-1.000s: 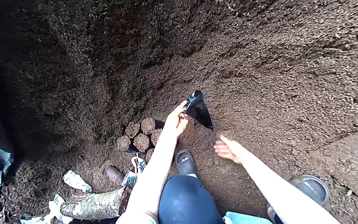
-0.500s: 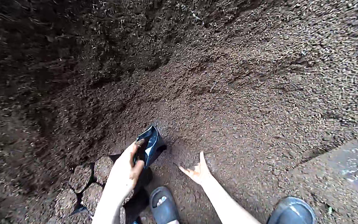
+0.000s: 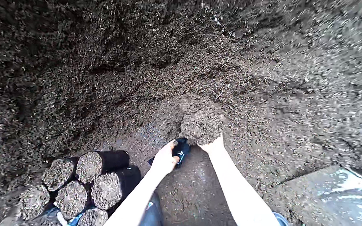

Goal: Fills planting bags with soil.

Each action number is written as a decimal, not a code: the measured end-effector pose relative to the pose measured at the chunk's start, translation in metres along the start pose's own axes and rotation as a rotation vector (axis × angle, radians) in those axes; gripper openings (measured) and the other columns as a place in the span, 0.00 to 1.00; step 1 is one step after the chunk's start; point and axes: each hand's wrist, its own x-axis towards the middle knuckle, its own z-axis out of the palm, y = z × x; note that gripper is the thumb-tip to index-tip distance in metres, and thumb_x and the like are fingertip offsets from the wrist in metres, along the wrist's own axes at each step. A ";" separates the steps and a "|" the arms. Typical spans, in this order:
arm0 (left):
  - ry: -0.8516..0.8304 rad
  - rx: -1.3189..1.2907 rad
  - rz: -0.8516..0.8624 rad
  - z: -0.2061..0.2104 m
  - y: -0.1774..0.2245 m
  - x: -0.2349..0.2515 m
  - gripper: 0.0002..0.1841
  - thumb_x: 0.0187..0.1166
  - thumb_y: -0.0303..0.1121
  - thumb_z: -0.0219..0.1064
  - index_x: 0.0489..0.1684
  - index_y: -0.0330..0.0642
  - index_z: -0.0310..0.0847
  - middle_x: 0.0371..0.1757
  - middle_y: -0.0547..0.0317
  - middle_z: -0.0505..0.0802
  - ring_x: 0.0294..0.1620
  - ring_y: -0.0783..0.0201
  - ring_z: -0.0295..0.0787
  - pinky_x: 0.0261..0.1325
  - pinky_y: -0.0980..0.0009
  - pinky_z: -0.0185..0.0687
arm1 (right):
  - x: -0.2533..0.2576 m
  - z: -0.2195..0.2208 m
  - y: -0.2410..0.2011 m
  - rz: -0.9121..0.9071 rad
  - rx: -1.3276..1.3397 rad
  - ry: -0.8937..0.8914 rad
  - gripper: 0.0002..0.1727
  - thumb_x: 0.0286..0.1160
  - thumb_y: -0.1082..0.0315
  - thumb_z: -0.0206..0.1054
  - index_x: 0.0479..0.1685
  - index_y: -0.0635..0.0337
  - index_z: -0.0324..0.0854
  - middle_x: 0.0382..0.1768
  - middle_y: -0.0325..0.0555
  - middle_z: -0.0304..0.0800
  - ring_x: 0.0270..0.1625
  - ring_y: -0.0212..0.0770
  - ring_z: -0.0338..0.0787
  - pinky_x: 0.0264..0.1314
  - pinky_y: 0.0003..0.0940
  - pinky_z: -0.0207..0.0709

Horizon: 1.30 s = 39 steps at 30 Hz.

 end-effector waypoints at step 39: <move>0.106 0.255 0.295 -0.007 0.026 -0.018 0.26 0.85 0.20 0.54 0.84 0.43 0.72 0.94 0.58 0.66 0.73 0.47 0.86 0.65 0.47 0.85 | 0.012 -0.038 -0.071 -0.534 -2.092 -0.330 0.34 0.89 0.47 0.49 0.84 0.62 0.70 0.86 0.61 0.68 0.90 0.60 0.63 0.93 0.59 0.50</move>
